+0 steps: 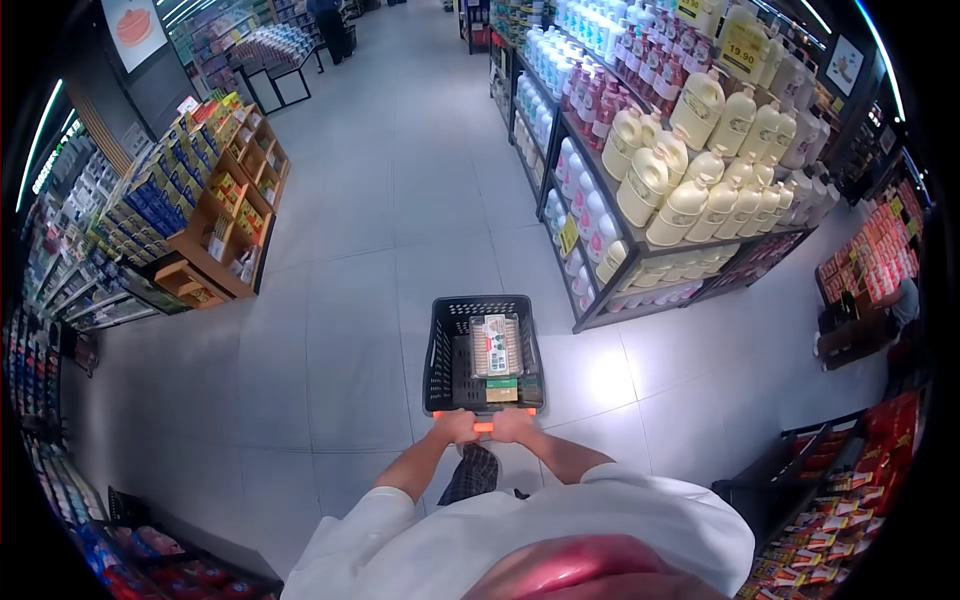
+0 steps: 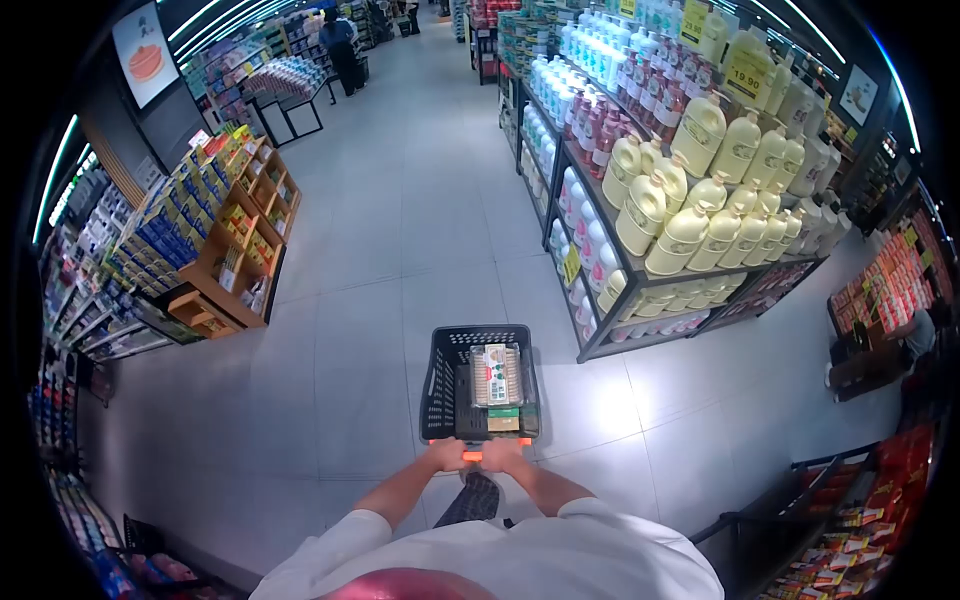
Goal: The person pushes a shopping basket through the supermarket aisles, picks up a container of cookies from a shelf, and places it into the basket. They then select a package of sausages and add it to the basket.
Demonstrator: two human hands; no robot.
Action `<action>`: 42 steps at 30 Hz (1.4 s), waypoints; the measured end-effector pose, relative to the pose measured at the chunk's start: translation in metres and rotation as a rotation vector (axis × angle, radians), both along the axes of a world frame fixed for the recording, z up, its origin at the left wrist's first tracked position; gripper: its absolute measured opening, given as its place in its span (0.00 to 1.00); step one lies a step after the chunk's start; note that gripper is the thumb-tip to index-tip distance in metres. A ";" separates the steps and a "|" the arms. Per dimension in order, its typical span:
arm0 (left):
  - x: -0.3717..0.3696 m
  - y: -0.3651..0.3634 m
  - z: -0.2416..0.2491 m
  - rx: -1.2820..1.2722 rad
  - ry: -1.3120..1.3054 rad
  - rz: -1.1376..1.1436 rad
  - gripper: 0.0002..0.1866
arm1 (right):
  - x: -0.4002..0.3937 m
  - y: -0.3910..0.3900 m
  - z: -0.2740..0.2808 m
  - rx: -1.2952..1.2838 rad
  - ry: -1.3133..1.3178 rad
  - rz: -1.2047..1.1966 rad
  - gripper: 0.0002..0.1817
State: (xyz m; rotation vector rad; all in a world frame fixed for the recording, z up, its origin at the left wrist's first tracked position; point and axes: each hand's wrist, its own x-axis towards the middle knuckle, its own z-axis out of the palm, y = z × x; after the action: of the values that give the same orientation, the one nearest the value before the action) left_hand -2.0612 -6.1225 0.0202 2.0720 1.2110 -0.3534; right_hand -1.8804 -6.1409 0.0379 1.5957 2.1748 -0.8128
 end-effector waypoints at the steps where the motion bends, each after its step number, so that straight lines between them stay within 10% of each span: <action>1: 0.000 0.016 0.002 -0.008 0.002 -0.014 0.20 | -0.001 0.015 0.001 -0.010 -0.015 -0.004 0.20; 38: 0.007 0.636 0.022 0.199 0.106 0.063 0.25 | 0.002 0.654 0.044 0.005 0.034 0.021 0.17; 40: 0.027 0.674 0.116 0.102 0.225 0.239 0.28 | 0.000 0.695 0.032 -0.002 0.036 0.063 0.18; 42: 0.019 0.737 0.201 0.224 -0.460 0.173 0.28 | -0.004 0.735 0.015 0.112 0.053 0.033 0.18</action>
State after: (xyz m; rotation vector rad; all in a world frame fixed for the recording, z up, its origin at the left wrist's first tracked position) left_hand -2.0417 -5.3852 0.2216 2.0573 1.1682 0.3384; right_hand -1.8848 -5.4063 0.0526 1.6029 2.3155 -0.7433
